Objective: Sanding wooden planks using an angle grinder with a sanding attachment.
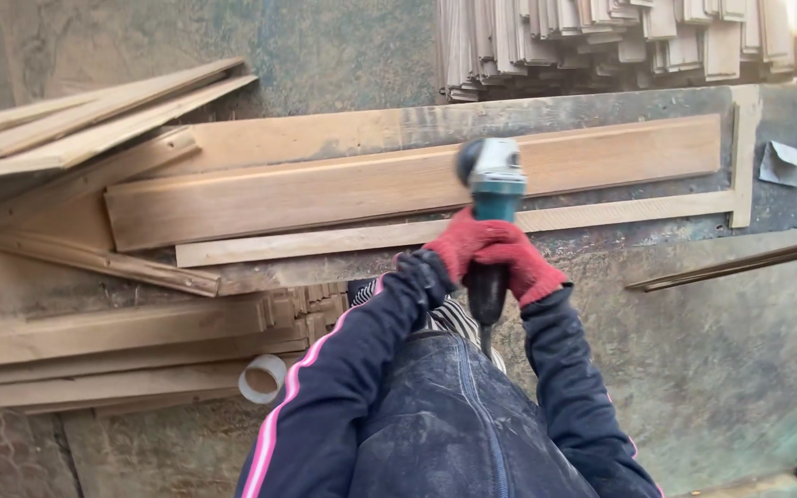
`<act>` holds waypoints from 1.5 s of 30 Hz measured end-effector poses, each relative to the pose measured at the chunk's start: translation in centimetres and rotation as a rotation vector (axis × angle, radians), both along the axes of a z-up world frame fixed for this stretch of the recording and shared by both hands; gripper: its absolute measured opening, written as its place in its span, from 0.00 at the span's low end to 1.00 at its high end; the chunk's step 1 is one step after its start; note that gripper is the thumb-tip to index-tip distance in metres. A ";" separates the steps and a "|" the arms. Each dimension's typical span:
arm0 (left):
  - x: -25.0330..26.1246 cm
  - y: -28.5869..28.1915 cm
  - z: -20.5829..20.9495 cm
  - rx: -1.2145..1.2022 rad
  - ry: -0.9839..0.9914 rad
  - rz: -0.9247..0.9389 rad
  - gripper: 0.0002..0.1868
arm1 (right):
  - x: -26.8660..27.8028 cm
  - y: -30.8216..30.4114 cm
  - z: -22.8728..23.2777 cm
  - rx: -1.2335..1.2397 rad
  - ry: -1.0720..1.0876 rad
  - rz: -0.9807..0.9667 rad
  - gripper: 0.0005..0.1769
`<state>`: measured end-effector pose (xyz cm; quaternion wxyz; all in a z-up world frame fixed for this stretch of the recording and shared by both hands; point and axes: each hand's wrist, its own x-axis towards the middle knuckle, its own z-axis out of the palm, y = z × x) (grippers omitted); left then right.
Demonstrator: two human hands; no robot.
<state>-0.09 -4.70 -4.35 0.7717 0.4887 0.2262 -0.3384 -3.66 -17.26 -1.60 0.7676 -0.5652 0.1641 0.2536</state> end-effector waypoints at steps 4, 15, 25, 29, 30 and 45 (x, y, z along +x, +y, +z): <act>-1.8 4.2 4.2 0.039 0.184 0.224 0.18 | 0.6 4.2 1.0 0.055 0.049 0.140 0.25; -1.6 21.4 3.4 1.504 -0.379 -0.583 0.42 | -0.3 3.0 2.8 0.022 0.159 0.143 0.37; 9.8 12.0 6.7 1.664 -0.766 -1.314 0.78 | -9.7 -6.9 10.0 0.099 0.059 -0.501 0.33; 14.3 12.6 4.8 1.650 -0.596 -1.133 0.75 | -15.4 -8.5 8.3 0.150 0.001 -0.865 0.34; 15.5 13.0 4.4 1.639 -0.565 -0.986 0.75 | -16.5 -9.0 8.1 0.142 -0.050 -0.929 0.34; 25.3 11.2 9.9 1.510 -0.578 -0.799 0.20 | -24.5 -13.2 5.2 0.209 -0.260 -1.141 0.33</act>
